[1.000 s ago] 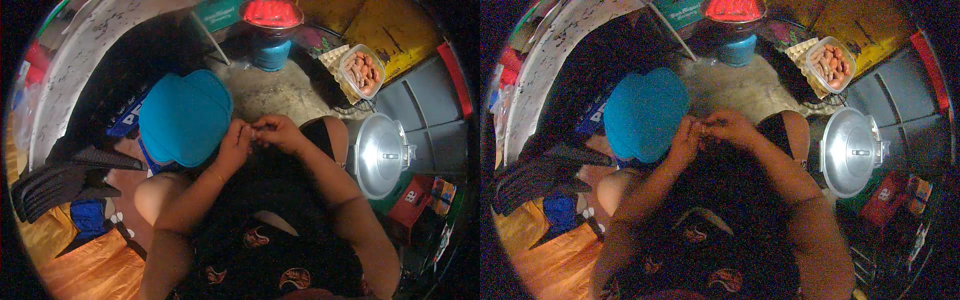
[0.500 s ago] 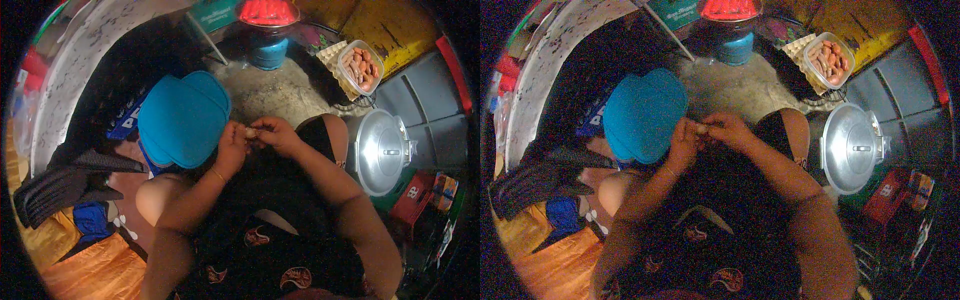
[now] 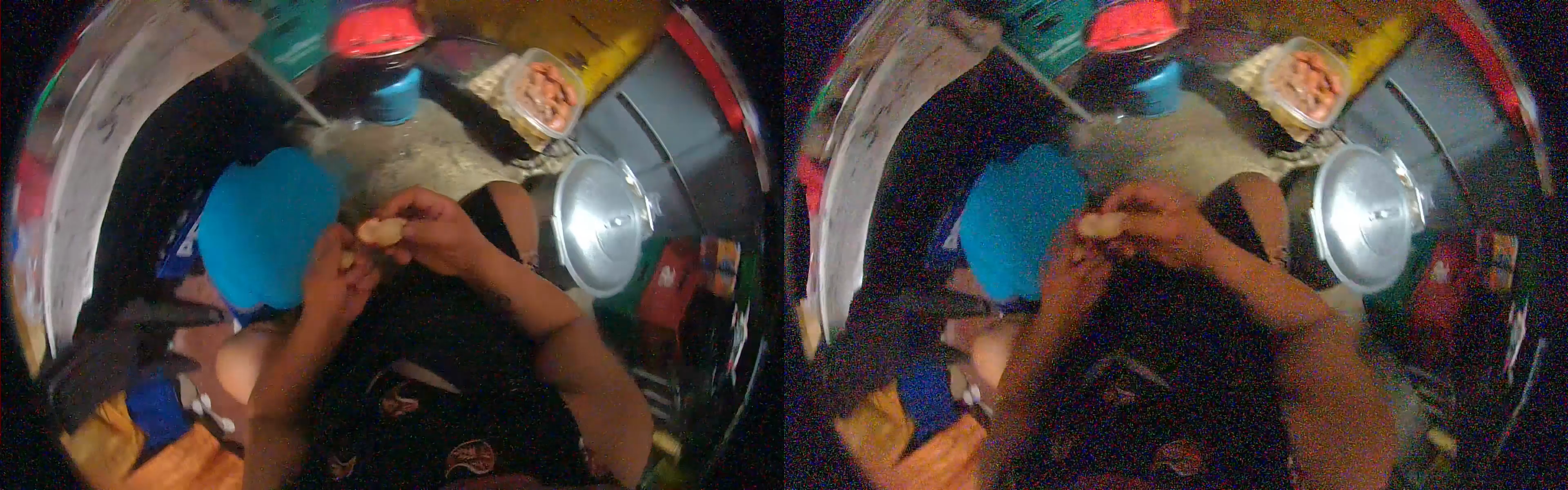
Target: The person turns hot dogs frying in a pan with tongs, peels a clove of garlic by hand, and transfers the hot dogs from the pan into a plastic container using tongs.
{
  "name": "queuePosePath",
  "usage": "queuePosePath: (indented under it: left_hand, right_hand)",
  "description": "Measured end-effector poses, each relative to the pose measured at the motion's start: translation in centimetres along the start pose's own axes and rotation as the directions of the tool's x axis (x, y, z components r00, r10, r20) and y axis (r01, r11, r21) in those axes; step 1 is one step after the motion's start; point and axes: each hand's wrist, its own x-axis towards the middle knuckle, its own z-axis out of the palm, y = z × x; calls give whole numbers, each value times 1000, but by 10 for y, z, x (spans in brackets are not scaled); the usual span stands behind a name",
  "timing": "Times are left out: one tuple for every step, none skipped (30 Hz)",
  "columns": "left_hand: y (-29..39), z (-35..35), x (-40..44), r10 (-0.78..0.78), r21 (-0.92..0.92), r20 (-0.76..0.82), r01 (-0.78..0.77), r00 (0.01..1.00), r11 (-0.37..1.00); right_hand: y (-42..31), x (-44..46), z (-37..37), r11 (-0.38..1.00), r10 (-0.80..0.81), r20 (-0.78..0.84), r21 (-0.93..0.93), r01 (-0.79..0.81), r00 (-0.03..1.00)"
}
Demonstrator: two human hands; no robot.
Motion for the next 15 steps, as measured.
queuePosePath:
  left_hand:
    - [17, 4, -10, 101, 310, 37, -108, 994, 944]
    - [26, 10, -14, 157, 461, 69, -171, 985, 871]
    - [35, 15, -19, 211, 597, 101, -229, 972, 769]
    - [41, 22, -20, 228, 616, 88, -233, 970, 753]
    - [39, 26, -20, 227, 527, 62, -225, 972, 820]
    - [38, 29, -20, 226, 430, 36, -219, 974, 876]
    - [31, 29, -19, 186, 200, 7, -183, 983, 962]
    - [22, 25, -17, 146, 98, 12, -146, 989, 984]
    - [14, 21, -16, 105, -5, 16, -105, 994, 994]
    - [4, 12, -11, 77, 32, 42, -78, 996, 996]
    - [-5, 7, -8, 45, 71, 66, -50, 997, 996]
    - [-9, 8, -5, 10, 58, 28, -11, 1000, 998]
    - [-12, 9, -3, -29, 44, -11, 29, 1000, 999]
    - [-16, 10, -2, -68, 31, -51, 69, 996, 997]
    - [-20, 9, -1, 42, 228, -41, -32, 998, 973]
  right_hand:
    - [-8, -5, 7, 998, -17, -6, -59, 16, 1000]
    - [-17, -9, 16, 993, -30, -16, -119, 28, 999]
    - [-22, -11, 22, 983, -40, -22, -183, 35, 999]
    - [-22, -12, 23, 966, -59, -27, -255, 51, 998]
    - [-22, -11, 25, 942, -74, -24, -329, 62, 997]
    - [-19, -10, 27, 914, -84, -16, -401, 70, 996]
    - [-13, -8, 29, 885, -93, -46, -462, 61, 995]
    - [-4, -6, 31, 854, -100, -73, -517, 48, 992]
    - [6, -4, 28, 771, -183, -42, -626, 118, 982]
    - [15, -2, 25, 668, -265, -10, -723, 176, 964]
    - [27, -1, 16, 468, -391, 104, -834, 294, 915]
    - [26, -2, 14, 235, -478, 237, -894, 383, 846]
    - [23, -6, 12, 367, -370, 182, -872, 323, 911]
    - [21, -9, 12, 325, -366, 198, -889, 324, 909]
    - [20, -9, 14, 282, -362, 214, -902, 326, 907]
